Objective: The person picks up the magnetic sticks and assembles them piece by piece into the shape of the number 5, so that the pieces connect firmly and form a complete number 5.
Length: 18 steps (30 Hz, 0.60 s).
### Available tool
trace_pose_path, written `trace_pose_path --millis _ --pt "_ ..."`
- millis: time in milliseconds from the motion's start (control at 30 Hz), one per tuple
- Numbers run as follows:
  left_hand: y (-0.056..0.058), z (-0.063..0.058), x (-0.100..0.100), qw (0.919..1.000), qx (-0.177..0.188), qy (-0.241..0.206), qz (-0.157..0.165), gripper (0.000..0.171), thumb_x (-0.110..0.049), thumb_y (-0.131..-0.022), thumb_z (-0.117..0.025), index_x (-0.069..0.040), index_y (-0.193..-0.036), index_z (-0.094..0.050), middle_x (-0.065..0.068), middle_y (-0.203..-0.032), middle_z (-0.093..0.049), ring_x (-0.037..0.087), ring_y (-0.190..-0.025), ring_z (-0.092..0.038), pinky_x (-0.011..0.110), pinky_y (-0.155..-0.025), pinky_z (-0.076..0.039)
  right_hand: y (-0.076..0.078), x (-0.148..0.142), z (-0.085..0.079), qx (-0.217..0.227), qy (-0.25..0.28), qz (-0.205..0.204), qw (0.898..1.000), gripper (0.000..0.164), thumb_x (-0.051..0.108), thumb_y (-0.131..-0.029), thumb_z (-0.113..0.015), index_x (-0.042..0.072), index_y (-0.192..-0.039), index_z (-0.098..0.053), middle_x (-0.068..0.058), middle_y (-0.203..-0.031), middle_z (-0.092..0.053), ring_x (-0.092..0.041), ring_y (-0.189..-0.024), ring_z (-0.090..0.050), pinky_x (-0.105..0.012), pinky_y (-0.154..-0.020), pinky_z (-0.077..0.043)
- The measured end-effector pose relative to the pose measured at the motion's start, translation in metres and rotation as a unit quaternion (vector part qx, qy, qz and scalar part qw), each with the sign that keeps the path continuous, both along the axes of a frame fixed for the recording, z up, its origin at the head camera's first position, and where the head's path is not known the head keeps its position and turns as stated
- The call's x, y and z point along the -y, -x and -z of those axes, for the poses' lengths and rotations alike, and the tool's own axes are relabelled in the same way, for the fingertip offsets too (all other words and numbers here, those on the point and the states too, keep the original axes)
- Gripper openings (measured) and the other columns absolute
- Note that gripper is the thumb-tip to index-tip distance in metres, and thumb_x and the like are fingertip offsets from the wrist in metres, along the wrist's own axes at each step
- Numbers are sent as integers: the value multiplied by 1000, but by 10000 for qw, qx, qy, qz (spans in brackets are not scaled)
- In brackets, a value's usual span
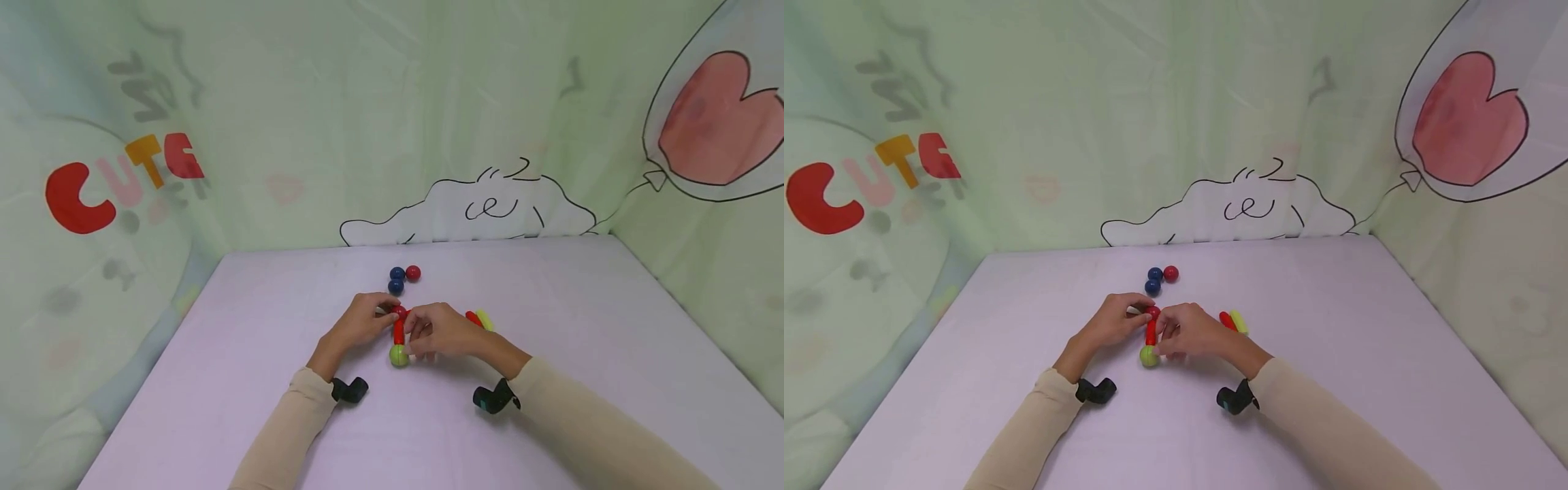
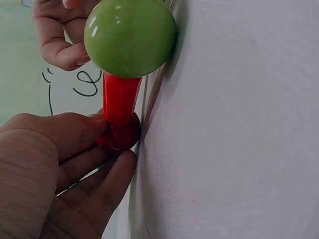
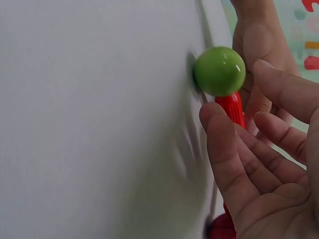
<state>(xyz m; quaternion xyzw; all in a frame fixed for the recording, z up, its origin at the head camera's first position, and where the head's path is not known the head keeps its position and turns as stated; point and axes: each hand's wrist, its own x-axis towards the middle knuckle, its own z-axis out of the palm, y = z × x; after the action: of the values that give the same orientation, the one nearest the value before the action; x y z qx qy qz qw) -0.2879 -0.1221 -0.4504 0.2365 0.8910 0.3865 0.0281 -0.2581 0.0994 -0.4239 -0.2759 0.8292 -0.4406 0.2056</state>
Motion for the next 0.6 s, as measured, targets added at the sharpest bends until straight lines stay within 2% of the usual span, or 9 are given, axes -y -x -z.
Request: trace_pose_path --millis 100,300,600 --pt "-1 -1 0 9999 72 13 -92 24 -9 -96 -69 -6 -119 -71 2 -106 -71 16 -101 -65 32 -93 -56 3 -5 -6 -158 -125 48 9998 29 17 -88 -80 1 -106 -63 -4 -88 -68 -21 -70 -68 -35 -64 -59" --pt "-2 -4 -1 9997 176 92 -168 25 -11 -97 -68 -8 -121 -71 1 -108 -71 16 -103 -65 34 -94 -56 5 -16 -12 -417 -473 380 9973 23 14 -90 -77 3 -106 -64 -3 -86 -66 -22 -68 -66 -33 -63 -58" --pt "-5 -7 1 9995 181 230 -145 35 -14 -99 -66 -7 -133 -64 2 -119 -69 18 -109 -64 34 -97 -55 -3 -36 -11 -1000 -971 804 9870 19 10 -89 -77 5 -104 -66 0 -84 -63 -17 -70 -61 -27 -62 -56"
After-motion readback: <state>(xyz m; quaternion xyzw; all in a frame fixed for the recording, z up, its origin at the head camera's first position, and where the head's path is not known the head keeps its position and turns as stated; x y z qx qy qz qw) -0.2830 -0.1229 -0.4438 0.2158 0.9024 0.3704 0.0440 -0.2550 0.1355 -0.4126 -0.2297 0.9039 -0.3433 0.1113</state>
